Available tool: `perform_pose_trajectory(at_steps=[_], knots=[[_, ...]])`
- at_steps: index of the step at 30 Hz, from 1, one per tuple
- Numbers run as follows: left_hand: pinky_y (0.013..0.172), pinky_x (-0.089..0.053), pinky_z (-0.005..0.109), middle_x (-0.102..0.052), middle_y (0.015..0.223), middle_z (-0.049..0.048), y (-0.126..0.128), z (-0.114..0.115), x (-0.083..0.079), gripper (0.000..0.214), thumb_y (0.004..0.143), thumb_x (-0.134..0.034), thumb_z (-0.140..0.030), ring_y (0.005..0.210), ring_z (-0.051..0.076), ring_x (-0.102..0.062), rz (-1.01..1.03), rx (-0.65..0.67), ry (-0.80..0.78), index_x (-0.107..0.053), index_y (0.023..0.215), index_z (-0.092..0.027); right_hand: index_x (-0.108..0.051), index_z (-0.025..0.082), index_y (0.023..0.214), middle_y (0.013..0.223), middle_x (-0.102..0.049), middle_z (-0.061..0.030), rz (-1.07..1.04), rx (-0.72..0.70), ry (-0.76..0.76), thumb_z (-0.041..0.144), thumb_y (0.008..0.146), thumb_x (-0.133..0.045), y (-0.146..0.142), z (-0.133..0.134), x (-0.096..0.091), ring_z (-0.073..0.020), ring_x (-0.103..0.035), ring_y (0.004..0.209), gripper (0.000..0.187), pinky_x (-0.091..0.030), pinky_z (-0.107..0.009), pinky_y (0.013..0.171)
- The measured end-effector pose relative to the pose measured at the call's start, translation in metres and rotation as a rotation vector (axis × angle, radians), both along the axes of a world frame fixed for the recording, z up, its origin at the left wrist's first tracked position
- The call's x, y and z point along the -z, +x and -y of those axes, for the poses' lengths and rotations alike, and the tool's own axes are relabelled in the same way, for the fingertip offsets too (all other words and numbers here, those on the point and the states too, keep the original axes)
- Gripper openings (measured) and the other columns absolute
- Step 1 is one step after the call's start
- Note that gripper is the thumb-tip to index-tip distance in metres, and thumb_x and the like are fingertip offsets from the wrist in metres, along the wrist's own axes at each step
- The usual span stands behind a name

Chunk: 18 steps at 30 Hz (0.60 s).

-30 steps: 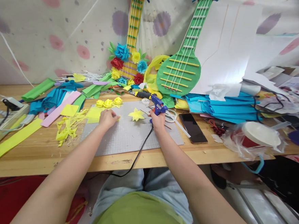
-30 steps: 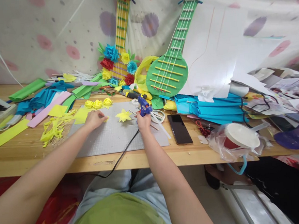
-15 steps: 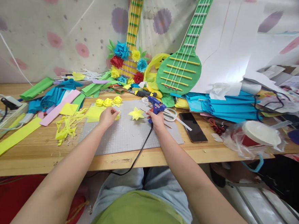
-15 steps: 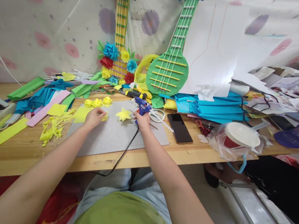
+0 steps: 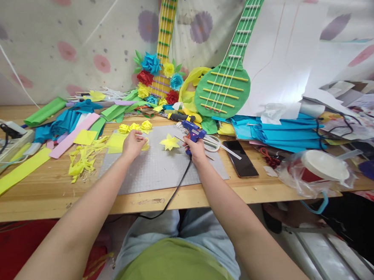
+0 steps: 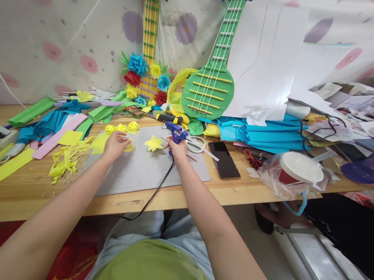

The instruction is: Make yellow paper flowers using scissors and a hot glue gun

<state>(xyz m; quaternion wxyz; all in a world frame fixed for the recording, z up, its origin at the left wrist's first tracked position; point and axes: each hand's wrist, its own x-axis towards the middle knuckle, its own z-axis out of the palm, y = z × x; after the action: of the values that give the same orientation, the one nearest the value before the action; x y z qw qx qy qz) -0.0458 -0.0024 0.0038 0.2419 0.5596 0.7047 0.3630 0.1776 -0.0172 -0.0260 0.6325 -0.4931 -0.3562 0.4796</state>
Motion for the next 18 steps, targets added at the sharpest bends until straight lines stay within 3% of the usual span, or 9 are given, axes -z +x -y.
perform_pose_trajectory(at_steps=[5, 10, 18], knots=[[0.052, -0.048, 0.025, -0.059, 0.073, -0.0031, 0.008, 0.002, -0.006, 0.03, 0.068, -0.063, -0.018, 0.054, 0.012, -0.063, 0.306, 0.067, -0.018, -0.043, 0.09, -0.02, -0.055, 0.016, 0.069, 0.054, -0.056, 0.0039, -0.021, -0.124, 0.039, 0.04, 0.059, -0.067, 0.009, 0.006, -0.009, -0.0042, -0.039, 0.038, 0.029, -0.031, -0.018, 0.035], [0.054, -0.053, 0.028, -0.059, 0.066, -0.003, 0.016, 0.005, -0.011, 0.034, 0.066, -0.065, -0.015, 0.06, 0.015, -0.065, 0.45, 0.1, -0.026, -0.04, 0.088, -0.018, -0.055, 0.017, 0.064, 0.045, -0.05, 0.0051, 0.13, -0.315, 0.042, 0.044, 0.06, -0.07, 0.011, 0.011, -0.009, -0.005, -0.036, 0.036, 0.031, -0.03, -0.019, 0.034], [0.064, -0.053, 0.029, -0.059, 0.064, -0.0018, 0.028, 0.012, -0.026, 0.032, 0.062, -0.066, -0.011, 0.062, 0.014, -0.064, 0.656, 0.049, -0.112, -0.042, 0.082, -0.018, -0.057, 0.018, 0.064, 0.038, -0.045, 0.0067, 0.259, -0.283, 0.018, 0.043, 0.061, -0.071, 0.013, 0.007, 0.001, -0.0062, -0.037, 0.034, 0.029, -0.031, -0.019, 0.035]])
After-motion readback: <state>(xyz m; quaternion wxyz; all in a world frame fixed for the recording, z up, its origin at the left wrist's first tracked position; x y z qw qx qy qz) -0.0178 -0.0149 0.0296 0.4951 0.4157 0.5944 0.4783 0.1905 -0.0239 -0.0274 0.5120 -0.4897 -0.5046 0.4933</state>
